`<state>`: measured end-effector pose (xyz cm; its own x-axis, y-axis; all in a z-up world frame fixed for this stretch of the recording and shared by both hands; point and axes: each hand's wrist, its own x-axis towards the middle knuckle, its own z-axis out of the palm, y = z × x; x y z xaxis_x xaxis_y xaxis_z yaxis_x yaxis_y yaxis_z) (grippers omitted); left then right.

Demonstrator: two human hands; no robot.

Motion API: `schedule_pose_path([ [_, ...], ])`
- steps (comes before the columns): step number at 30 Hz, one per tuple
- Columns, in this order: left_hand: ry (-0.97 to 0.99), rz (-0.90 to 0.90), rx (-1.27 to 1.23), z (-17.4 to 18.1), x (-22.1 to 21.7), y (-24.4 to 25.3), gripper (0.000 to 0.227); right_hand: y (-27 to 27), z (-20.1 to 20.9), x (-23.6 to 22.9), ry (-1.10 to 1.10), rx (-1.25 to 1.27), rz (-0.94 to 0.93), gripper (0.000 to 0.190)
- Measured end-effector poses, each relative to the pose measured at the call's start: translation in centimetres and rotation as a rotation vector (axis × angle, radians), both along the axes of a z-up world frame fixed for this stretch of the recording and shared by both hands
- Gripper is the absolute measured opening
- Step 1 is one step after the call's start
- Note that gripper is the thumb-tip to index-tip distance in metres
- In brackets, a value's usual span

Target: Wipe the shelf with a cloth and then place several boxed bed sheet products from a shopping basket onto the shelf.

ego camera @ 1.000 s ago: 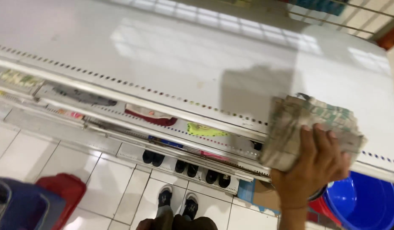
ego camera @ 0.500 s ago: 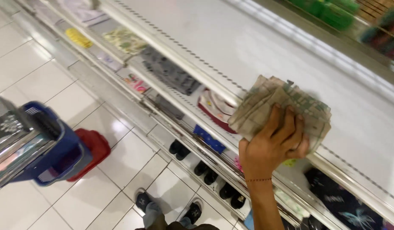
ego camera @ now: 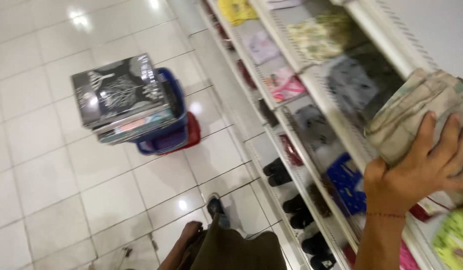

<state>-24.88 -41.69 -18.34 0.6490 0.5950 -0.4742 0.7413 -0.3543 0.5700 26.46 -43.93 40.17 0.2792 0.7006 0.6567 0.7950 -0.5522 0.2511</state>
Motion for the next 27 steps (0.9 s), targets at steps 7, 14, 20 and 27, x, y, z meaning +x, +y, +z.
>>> schedule_pose_path([
  [7, -0.218, 1.153, -0.805, 7.9, -1.6, 5.9, 0.039, 11.2, -3.2, -9.7, 0.771, 0.080, 0.479, 0.051],
  [14, -0.243, 1.408, -0.845, 8.0, -5.1, 4.7, 0.041, 21.3, -19.6, -13.9, 1.130, -0.321, 0.092, 0.041],
  [20, -0.210, 1.670, -0.935, 6.1, -7.2, 3.1, 0.040, 30.7, -27.3, -14.9, 1.410, -0.544, 0.061, 0.036],
  [27, -0.228, 1.856, -0.890, 7.3, -6.7, 7.9, 0.040, 40.2, -31.8, -15.2, 1.725, -0.326, 0.195, 0.036],
])
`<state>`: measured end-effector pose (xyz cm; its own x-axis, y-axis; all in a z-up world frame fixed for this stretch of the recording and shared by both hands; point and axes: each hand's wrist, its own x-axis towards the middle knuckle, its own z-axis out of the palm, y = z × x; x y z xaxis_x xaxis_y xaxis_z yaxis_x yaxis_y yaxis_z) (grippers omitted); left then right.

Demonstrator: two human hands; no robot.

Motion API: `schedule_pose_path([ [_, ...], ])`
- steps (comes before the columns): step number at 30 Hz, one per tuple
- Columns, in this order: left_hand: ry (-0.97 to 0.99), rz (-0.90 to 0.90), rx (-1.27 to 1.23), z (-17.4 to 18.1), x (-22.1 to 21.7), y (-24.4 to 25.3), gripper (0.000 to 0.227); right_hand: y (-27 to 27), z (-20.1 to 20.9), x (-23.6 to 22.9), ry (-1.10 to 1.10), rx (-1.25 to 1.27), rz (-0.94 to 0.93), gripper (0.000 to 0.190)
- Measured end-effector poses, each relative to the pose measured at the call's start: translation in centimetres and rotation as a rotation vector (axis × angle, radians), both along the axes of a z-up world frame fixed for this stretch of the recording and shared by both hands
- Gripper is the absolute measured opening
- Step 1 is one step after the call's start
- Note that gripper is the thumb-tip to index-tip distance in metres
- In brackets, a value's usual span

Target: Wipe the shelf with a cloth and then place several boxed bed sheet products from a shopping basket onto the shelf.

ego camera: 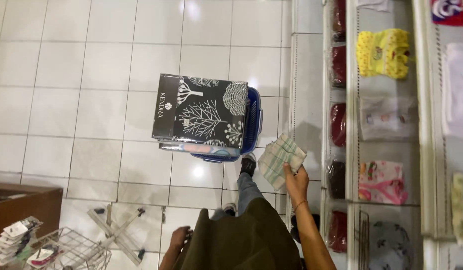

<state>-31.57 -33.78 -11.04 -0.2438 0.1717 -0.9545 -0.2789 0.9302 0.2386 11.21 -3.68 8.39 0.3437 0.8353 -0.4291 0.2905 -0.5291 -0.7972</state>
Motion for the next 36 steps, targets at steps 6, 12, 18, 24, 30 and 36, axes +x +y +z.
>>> schedule_pose_path([
  [6, 0.051, 0.010, 0.149, 2.9, 2.9, 9.1, 0.039, 5.1, 0.7, -2.5, 0.082, -0.002, 0.074, 0.033],
  [12, 0.023, 0.005, 0.366, 7.4, 6.3, 15.6, 0.038, 9.8, 2.9, -5.1, -0.086, 0.071, 0.311, 0.026],
  [18, 0.006, 0.144, 0.330, 8.7, 7.1, 15.3, 0.036, 13.0, 0.5, -7.6, -0.113, 0.023, 0.363, 0.023],
  [24, -0.034, 0.236, 0.317, 3.8, 4.2, 11.4, 0.037, 14.4, -5.0, -9.8, -0.258, 0.008, 0.346, 0.023],
  [30, -0.076, 0.224, 0.274, 4.4, 1.0, 13.8, 0.040, 14.3, -7.6, -9.6, -0.232, -0.081, 0.308, 0.028],
  [36, -0.050, 0.179, 0.220, 3.7, -1.6, 16.3, 0.040, 13.4, -9.1, -7.8, -0.196, -0.120, 0.274, 0.038],
])
